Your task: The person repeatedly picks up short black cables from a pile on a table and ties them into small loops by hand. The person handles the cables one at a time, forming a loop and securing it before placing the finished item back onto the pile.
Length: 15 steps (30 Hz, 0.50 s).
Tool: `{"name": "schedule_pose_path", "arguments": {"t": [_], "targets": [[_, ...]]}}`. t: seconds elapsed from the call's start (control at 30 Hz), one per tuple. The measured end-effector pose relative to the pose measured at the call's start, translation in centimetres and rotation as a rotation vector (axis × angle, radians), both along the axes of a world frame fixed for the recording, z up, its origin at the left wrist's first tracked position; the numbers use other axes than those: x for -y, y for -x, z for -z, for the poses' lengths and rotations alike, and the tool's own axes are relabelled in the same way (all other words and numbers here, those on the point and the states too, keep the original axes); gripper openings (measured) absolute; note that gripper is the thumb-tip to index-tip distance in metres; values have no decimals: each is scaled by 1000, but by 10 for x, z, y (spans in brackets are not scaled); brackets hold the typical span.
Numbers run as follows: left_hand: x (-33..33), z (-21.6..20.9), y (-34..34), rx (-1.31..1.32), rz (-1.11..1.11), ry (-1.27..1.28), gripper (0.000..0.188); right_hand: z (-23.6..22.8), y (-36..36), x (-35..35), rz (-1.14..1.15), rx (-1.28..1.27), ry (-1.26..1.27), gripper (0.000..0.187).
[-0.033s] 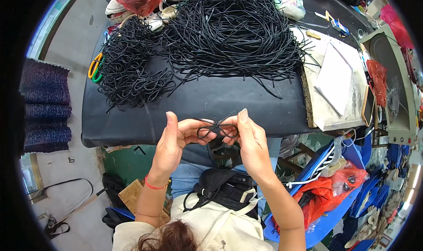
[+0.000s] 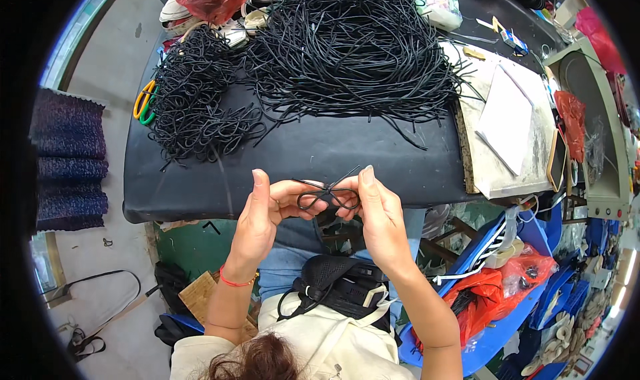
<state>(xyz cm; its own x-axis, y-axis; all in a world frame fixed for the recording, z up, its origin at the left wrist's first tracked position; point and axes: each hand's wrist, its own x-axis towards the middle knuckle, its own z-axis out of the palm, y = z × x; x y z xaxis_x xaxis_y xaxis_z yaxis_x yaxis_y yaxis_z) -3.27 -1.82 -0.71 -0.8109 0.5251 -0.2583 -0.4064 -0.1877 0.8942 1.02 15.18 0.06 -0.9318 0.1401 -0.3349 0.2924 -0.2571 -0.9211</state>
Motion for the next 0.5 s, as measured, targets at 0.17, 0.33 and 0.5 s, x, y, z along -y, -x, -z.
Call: {"name": "schedule_pose_path", "arguments": {"t": [0.17,0.33,0.5], "targets": [[-8,-1,-3,-27,-26,43,50,2,-1,4,3,-6,-13,53],[-12,2,-4,16,-85,-23,27,2,-3,4,16,10,18,51],[-15,9,-8,153,-149,-254,17,0,-5,11,-27,-26,-72,31]]}}
